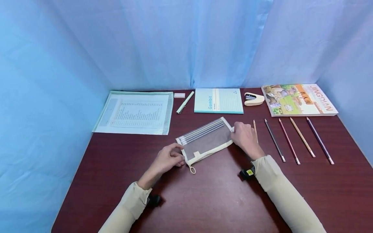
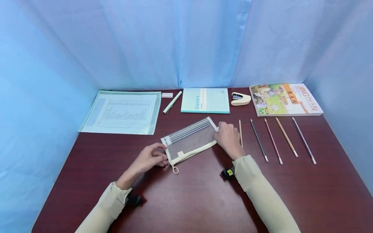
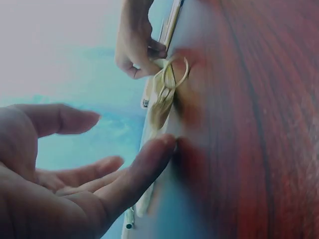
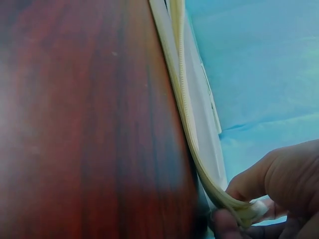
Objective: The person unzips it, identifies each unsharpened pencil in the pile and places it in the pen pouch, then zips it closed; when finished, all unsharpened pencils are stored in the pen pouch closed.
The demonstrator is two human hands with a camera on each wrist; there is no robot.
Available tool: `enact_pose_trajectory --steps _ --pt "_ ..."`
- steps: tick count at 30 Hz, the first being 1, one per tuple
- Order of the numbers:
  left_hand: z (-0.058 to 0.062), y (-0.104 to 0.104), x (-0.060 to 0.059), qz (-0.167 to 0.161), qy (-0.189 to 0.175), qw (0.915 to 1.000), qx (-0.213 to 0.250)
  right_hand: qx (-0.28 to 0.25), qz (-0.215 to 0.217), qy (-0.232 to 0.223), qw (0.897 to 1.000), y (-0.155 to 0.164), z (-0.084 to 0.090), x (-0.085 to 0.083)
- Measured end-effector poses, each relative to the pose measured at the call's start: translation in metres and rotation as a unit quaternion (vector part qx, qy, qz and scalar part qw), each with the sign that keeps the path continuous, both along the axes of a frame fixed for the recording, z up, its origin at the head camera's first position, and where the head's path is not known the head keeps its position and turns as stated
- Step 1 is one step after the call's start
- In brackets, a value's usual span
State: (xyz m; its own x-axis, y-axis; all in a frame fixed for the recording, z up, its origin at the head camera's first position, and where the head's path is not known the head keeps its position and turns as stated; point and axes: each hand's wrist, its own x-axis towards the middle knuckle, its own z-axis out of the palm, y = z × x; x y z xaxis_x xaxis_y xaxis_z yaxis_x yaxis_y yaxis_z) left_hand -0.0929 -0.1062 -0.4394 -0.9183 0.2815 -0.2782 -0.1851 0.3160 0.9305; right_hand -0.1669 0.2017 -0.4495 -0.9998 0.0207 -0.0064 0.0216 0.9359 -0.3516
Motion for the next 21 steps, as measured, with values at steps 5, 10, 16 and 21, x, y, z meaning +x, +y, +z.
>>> enact_pose_trajectory --steps 5,10,16,21 --pt "-0.005 -0.004 -0.013 0.053 -0.03 0.997 0.047 0.023 -0.006 -0.012 1.0 -0.001 0.001 0.01" --pt "-0.013 -0.007 -0.031 0.074 -0.055 0.9909 0.098 0.03 -0.008 -0.005 0.999 -0.003 -0.001 0.018" --pt "-0.019 -0.007 -0.054 0.097 -0.038 0.9898 0.097 0.029 -0.013 -0.009 0.999 -0.004 -0.004 0.025" --pt "-0.019 -0.004 -0.071 0.092 -0.031 0.9925 0.075 0.036 -0.011 -0.007 0.999 -0.002 -0.004 0.027"
